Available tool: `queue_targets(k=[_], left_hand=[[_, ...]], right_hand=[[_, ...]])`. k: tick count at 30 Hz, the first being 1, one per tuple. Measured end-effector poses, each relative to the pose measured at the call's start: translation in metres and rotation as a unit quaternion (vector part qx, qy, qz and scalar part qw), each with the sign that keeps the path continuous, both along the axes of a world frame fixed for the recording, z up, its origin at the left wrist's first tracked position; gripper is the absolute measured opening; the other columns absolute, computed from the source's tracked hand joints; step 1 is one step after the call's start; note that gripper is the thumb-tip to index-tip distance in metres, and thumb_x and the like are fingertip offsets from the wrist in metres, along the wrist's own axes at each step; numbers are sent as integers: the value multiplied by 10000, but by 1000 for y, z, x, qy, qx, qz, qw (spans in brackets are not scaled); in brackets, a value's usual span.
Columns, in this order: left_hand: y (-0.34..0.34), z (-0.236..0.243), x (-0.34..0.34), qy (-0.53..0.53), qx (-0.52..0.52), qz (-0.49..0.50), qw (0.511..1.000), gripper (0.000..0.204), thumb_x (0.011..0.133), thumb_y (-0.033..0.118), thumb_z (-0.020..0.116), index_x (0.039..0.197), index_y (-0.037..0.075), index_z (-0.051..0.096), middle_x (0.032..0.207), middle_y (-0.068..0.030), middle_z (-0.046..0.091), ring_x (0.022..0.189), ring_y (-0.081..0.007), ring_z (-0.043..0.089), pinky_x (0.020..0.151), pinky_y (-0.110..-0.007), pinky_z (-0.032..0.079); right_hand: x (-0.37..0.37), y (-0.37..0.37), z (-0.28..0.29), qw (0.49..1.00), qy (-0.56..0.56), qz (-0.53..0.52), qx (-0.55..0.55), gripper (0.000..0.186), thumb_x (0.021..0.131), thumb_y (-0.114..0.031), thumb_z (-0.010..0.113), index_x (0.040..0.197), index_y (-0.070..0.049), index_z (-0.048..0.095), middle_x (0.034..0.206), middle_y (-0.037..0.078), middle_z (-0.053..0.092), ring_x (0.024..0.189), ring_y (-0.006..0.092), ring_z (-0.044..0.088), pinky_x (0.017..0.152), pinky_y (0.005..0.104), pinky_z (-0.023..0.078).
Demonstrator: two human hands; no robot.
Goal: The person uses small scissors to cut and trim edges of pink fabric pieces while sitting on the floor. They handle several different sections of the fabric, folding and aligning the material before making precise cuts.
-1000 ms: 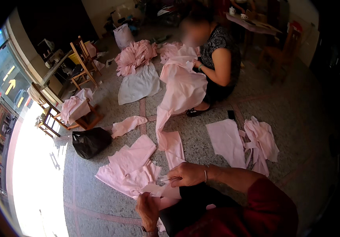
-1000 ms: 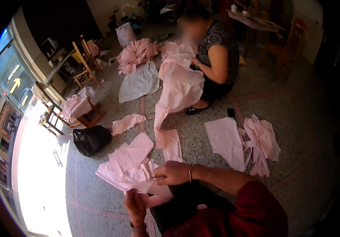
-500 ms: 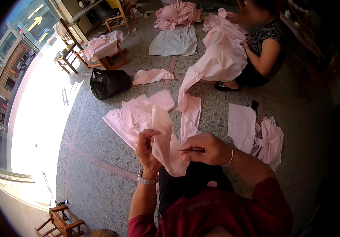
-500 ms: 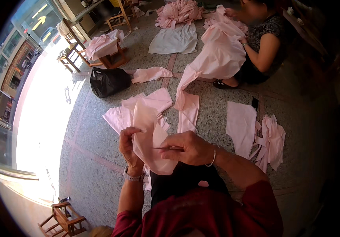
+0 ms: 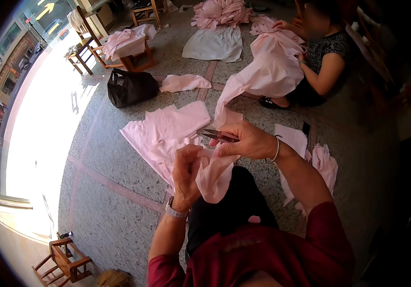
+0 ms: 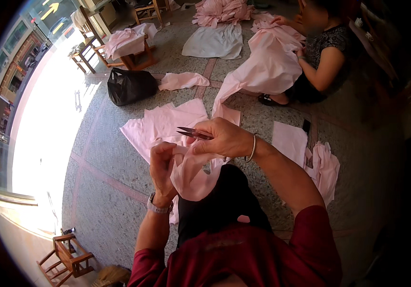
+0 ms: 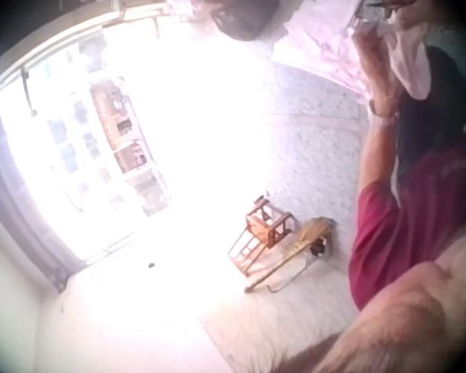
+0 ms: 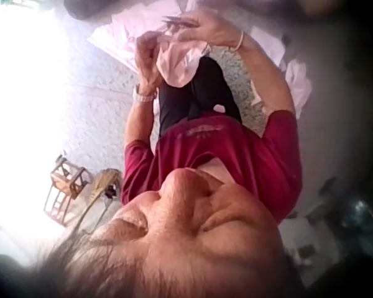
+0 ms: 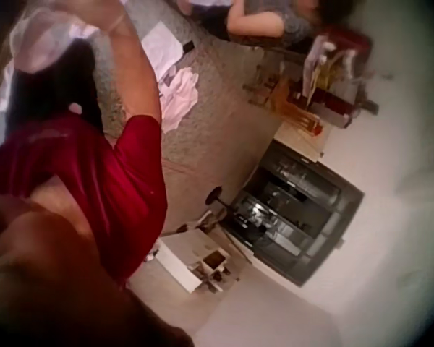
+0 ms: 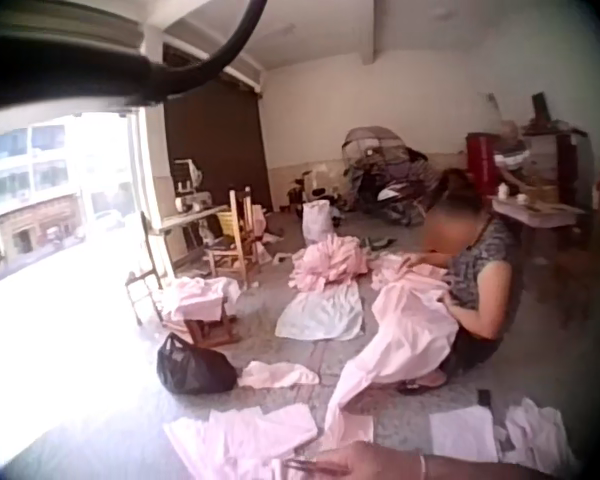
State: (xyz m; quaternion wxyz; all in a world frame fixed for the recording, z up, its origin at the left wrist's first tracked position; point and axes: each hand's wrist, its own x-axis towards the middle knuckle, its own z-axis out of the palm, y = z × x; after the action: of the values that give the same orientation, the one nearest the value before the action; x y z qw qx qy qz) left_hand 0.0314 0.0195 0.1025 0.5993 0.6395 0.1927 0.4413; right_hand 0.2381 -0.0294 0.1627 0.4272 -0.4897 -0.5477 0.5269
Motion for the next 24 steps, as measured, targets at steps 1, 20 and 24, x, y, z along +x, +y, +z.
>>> queue_targets(k=[1,20,24], left_hand=[[3,-3,0,6,9,19,1000,306,911,-127,457,1185,8,477,1064,-99,598,977,-155,604,867,-259,461],[19,-26,-8,18,-135,21,990,79,967,54,516,999,33,584,923,-8,584,835,-71,510,755,-211,416],[15,-10,-4,-14,-126,-14,992,82,952,59,552,998,12,602,959,-29,617,868,-82,533,781,-225,432]], right_hand=[[0,-1,4,1000,-29,-1,-4,240,861,-162,741,974,16,627,815,-11,612,758,41,502,666,222,441],[-15,-15,2,977,-103,-139,124,175,929,-135,662,874,-55,517,751,-37,474,665,38,408,603,205,359],[-22,-16,-6,963,-160,-166,139,180,923,-132,667,872,-50,516,750,-36,470,669,42,403,615,212,360]])
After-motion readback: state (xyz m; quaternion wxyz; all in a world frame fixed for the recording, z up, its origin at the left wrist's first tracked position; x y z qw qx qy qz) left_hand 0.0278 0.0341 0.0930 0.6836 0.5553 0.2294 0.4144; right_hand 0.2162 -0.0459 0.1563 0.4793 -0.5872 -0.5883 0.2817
